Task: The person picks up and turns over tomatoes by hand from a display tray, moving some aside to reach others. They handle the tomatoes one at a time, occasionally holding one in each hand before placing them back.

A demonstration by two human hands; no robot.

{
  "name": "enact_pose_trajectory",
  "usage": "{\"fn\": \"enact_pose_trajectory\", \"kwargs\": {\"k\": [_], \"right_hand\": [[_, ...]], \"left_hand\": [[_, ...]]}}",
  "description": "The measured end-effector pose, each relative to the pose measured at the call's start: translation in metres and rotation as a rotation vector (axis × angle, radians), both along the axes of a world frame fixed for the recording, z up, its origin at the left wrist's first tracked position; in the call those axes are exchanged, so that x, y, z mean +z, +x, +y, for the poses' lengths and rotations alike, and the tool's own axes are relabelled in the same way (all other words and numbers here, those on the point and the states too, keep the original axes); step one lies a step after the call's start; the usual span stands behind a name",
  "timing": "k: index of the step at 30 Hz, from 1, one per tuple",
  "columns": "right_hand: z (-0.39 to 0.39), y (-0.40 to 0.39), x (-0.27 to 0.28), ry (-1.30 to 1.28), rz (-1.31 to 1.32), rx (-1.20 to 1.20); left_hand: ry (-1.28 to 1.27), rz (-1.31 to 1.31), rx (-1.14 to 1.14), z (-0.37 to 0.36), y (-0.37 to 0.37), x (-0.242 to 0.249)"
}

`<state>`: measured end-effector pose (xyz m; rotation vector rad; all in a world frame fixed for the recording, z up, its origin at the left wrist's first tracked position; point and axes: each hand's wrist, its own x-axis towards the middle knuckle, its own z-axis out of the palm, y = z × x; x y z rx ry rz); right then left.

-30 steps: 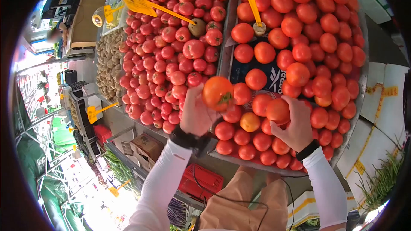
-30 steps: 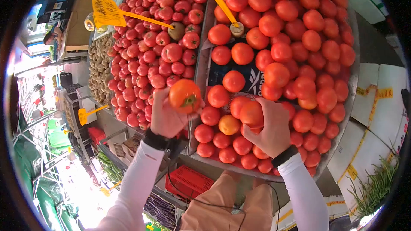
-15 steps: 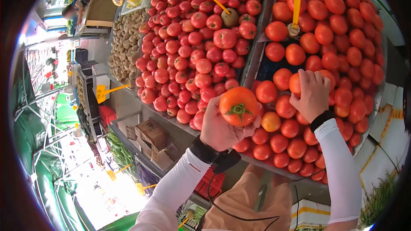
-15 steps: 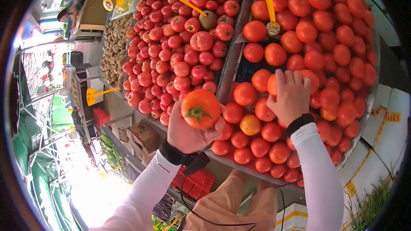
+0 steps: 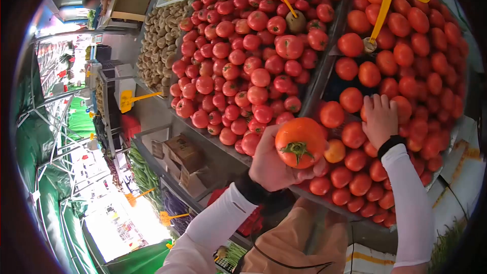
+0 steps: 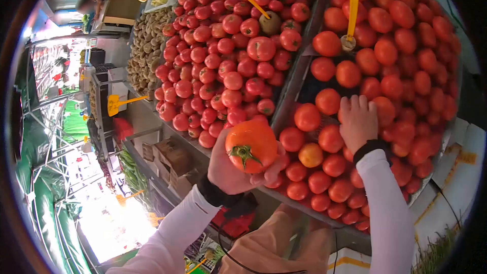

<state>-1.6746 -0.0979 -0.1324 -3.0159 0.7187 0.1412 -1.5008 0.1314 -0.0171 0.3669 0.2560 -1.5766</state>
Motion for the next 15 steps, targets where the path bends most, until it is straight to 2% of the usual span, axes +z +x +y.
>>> {"fn": "enact_pose_trajectory", "kwargs": {"k": [3, 6, 7, 10, 11, 13, 15], "right_hand": [[0.000, 0.006, -0.009, -0.050, 0.033, -0.010], [-0.001, 0.017, -0.011, -0.043, 0.072, -0.059], [-0.002, 0.021, -0.012, -0.035, 0.126, -0.083], [0.004, 0.034, -0.016, -0.071, 0.294, -0.157], [0.004, 0.039, -0.013, -0.063, 0.365, -0.164], [0.003, 0.041, -0.015, -0.060, 0.339, -0.174], [0.002, 0.038, -0.013, -0.037, 0.292, -0.172]], "left_hand": [[0.390, -0.051, 0.092, -0.003, 0.002, 0.011], [0.424, -0.376, 0.049, 0.002, 0.012, -0.007], [0.390, -0.383, 0.057, 0.002, 0.014, -0.011], [0.555, -0.685, 0.122, -0.015, 0.003, -0.001], [0.572, -0.891, 0.035, -0.018, 0.003, 0.002], [0.589, -1.304, -0.143, -0.028, 0.008, 0.004], [0.613, -1.548, -0.254, -0.042, 0.010, -0.005]]}}
